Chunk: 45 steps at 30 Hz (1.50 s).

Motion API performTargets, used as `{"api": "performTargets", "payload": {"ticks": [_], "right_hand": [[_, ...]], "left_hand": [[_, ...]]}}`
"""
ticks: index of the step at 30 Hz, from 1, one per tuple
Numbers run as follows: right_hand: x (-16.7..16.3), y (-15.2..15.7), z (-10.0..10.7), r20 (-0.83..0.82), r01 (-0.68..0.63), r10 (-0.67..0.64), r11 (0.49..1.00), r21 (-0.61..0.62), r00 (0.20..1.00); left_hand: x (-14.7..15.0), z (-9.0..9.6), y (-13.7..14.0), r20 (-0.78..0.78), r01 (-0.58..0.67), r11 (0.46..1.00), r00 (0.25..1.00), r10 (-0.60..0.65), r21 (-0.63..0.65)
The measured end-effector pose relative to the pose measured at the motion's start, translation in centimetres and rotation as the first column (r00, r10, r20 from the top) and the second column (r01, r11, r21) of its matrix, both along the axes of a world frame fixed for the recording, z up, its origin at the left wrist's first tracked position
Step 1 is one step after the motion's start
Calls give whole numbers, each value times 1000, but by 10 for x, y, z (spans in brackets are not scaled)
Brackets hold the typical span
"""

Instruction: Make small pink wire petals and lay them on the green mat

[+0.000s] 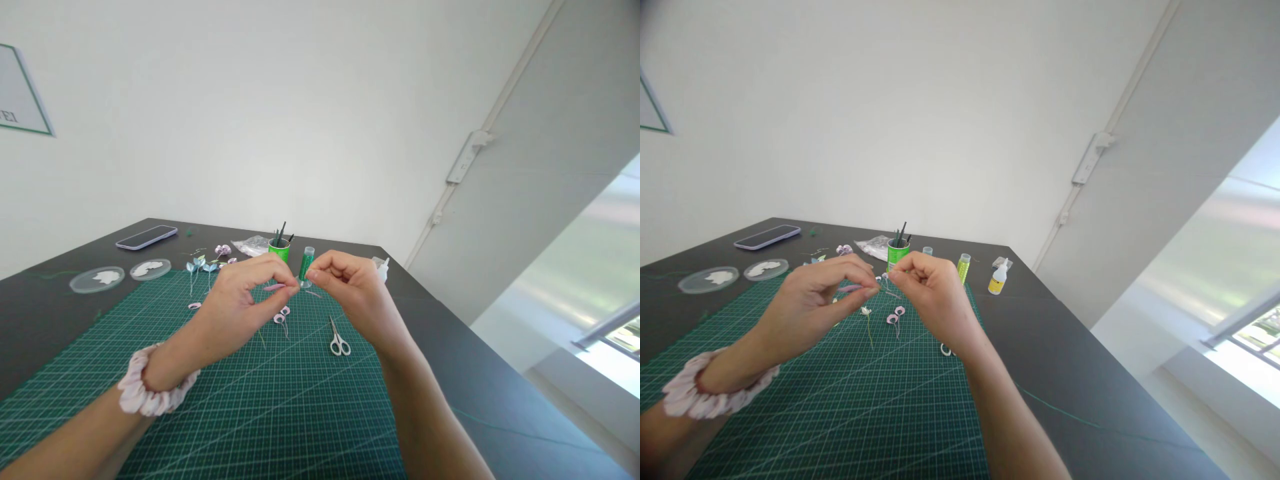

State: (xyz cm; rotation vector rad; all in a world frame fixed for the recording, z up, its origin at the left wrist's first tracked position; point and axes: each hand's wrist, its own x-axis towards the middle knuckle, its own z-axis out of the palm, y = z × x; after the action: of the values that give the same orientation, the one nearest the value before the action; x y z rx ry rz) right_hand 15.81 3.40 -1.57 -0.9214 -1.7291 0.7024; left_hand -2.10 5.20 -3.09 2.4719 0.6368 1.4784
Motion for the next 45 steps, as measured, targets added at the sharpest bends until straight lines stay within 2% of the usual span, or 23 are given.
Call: {"api": "performTargets", "payload": {"ticks": [3, 7, 11, 14, 17, 21, 26, 28, 30, 33, 35, 37, 39, 43, 45], "right_hand": [[3, 10, -3, -140, -198, 174, 965, -174, 975], [1, 20, -12, -361, -411, 281, 838, -360, 889], [-8, 21, -19, -475, -538, 335, 743, -399, 814], [-15, 15, -20, -524, -572, 337, 722, -388, 782], [-21, 8, -19, -530, -530, 297, 765, -366, 794], [-25, 0, -15, -456, -378, 218, 877, -297, 863], [-26, -11, -11, -235, -98, 77, 992, -78, 969], [-25, -15, -12, -120, 52, -46, 997, 50, 992], [-24, -17, -13, -20, 168, -168, 968, 185, 986], [-22, -17, -15, 72, 251, -289, 912, 325, 955], [-19, -16, -15, 104, 269, -326, 892, 363, 940], [-17, -14, -12, 114, 270, -331, 890, 367, 937], [-13, -13, -9, 113, 248, -299, 911, 329, 948], [-5, -9, -2, 85, 119, -131, 984, 131, 988], [-1, -5, -1, 27, 19, -19, 1000, 20, 999]], "left_hand": [[0, -1, 0, 16, 26, 999, 1000, -26, -27], [0, -1, -1, 72, 1, 999, 997, 1, -38], [-1, -1, -1, 152, -80, 995, 984, 87, -58], [-1, 1, -1, 182, -159, 984, 968, 172, -83], [0, 2, 0, 199, -219, 974, 953, 227, -62], [1, 5, 0, 193, -272, 962, 944, 268, -3], [0, 9, -2, 141, -290, 956, 948, 284, 28], [0, 9, -2, 118, -281, 959, 954, 275, 37], [0, 8, -2, 94, -248, 968, 965, 243, 40], [-1, 6, -1, 50, -180, 982, 983, 178, 55], [-1, 5, 0, 24, -146, 987, 989, 144, 73], [-1, 4, 0, 10, -120, 989, 993, 119, 83], [-1, 3, 1, -2, -96, 992, 995, 97, 81], [0, 3, 0, -27, -42, 998, 999, 43, 41], [0, 4, -1, -20, -20, 1000, 1000, 20, 2]]}}
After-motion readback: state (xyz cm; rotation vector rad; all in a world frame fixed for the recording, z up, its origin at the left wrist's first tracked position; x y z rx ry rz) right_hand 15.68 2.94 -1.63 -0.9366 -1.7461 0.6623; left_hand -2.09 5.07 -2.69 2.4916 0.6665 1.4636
